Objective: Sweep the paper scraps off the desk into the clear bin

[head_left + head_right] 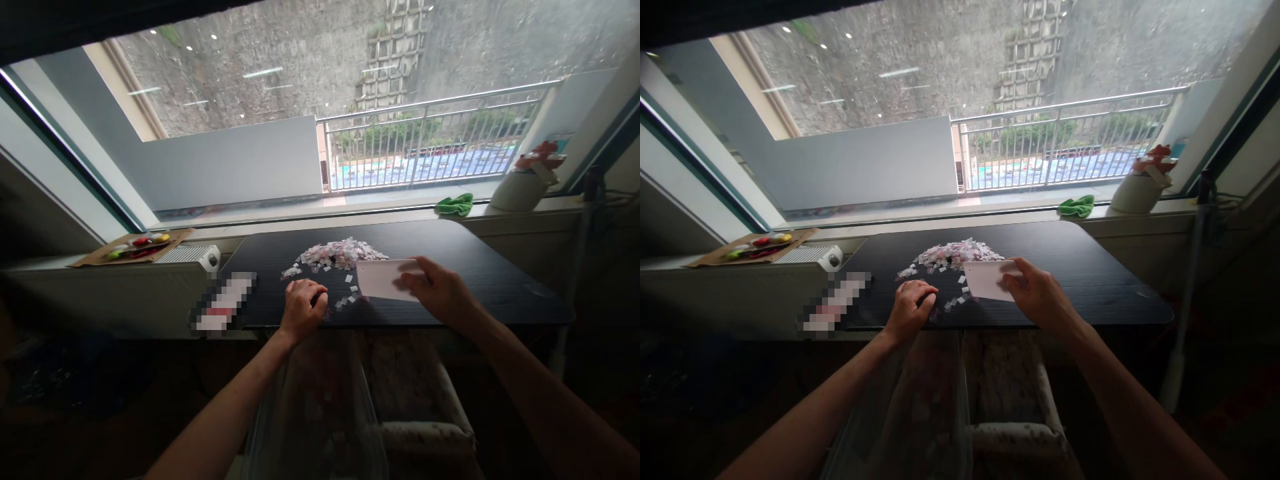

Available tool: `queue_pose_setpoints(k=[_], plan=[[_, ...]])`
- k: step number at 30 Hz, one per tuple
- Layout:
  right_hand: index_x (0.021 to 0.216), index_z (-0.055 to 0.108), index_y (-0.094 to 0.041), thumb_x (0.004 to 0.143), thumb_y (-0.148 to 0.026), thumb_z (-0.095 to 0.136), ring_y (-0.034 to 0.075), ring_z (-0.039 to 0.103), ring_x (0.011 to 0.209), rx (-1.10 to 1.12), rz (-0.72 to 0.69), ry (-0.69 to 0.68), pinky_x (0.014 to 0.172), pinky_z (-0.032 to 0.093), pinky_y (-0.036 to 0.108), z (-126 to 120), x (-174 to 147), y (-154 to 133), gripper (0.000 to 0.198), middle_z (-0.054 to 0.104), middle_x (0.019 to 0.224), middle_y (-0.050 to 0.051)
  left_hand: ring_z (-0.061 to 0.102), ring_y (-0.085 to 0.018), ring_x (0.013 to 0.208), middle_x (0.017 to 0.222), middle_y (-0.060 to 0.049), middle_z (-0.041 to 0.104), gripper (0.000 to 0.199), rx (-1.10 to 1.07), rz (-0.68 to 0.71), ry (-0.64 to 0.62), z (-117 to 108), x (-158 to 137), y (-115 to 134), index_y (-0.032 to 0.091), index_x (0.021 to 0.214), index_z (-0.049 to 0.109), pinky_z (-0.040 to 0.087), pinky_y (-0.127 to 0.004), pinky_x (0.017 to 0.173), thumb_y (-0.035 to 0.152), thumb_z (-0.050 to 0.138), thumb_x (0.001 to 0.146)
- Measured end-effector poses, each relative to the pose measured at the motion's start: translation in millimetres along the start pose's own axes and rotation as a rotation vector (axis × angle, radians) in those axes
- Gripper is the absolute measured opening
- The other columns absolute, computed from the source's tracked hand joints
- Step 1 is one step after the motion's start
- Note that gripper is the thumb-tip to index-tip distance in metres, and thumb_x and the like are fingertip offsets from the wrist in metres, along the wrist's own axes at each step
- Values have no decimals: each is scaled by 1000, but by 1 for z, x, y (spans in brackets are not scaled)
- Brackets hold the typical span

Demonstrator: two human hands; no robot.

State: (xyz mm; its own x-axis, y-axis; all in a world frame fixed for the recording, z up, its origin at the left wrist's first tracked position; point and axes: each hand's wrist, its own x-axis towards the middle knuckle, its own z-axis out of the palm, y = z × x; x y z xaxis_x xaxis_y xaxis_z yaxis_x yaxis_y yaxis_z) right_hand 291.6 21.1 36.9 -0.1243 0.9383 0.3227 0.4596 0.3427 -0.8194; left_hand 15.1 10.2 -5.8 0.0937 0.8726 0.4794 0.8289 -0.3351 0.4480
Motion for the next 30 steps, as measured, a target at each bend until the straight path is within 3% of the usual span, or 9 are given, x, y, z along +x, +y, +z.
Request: queue_pose_setpoints(k=[4, 10, 15, 19, 23, 26, 30], plan=[[102, 64, -25, 85, -37, 58, 25, 76, 82, -36, -23, 71, 71, 59, 36, -3, -4, -6, 22, 79, 84, 5, 62, -22, 101, 94, -3, 72, 22, -29, -6, 19, 0, 1, -1, 23, 87, 70, 36, -47, 106, 24, 49, 86], [102, 64, -23, 82, -39, 62, 24, 75, 84, 82, -38, 15, 71, 59, 34, 12, 2, -13, 26, 79, 87, 6, 62, -22, 100, 93, -3, 72, 22, -46, -7, 36, -1, 1, -2, 22, 85, 70, 39, -44, 102, 24, 48, 86], [96, 63, -21, 81, -41, 65, 20, 75, 78, 312, 37, 23, 67, 58, 30, 20, -4, -24, 25, 78, 83, 5, 63, -22, 98, 92, -3, 73, 22, -97, -14, 71, 0, 1, -4, 22, 83, 71, 41, -43, 100, 25, 49, 86], [91, 64, -20, 75, -41, 69, 17, 71, 68, 325, 100, 34, 60, 55, 26, 21, -5, -25, 26, 74, 78, 2, 63, -21, 95, 90, -3, 73, 23, -210, -50, 124, -2, 4, -6, 22, 82, 71, 46, -39, 95, 24, 49, 86], [85, 64, -21, 71, -40, 71, 13, 64, 60, 307, 123, 24, 54, 51, 23, 26, -1, -20, 26, 69, 71, -1, 63, -20, 95, 91, -3, 73, 24, -216, -72, 163, -14, 9, -9, 22, 84, 71, 49, -36, 92, 22, 47, 87], [83, 63, -21, 68, -43, 72, 15, 63, 59, 307, 121, -60, 53, 51, 25, 35, 3, -17, 28, 67, 69, 0, 63, -20, 97, 93, -3, 72, 22, -190, -47, 194, -27, 13, -13, 22, 86, 71, 48, -36, 94, 22, 49, 87], [86, 63, -21, 73, -42, 67, 15, 62, 60, 235, 96, -100, 54, 49, 25, 45, 4, -13, 25, 65, 69, -1, 62, -21, 98, 93, -4, 71, 18, -37, 1, 178, -38, 11, -25, 21, 86, 70, 44, -40, 99, 21, 53, 84]])
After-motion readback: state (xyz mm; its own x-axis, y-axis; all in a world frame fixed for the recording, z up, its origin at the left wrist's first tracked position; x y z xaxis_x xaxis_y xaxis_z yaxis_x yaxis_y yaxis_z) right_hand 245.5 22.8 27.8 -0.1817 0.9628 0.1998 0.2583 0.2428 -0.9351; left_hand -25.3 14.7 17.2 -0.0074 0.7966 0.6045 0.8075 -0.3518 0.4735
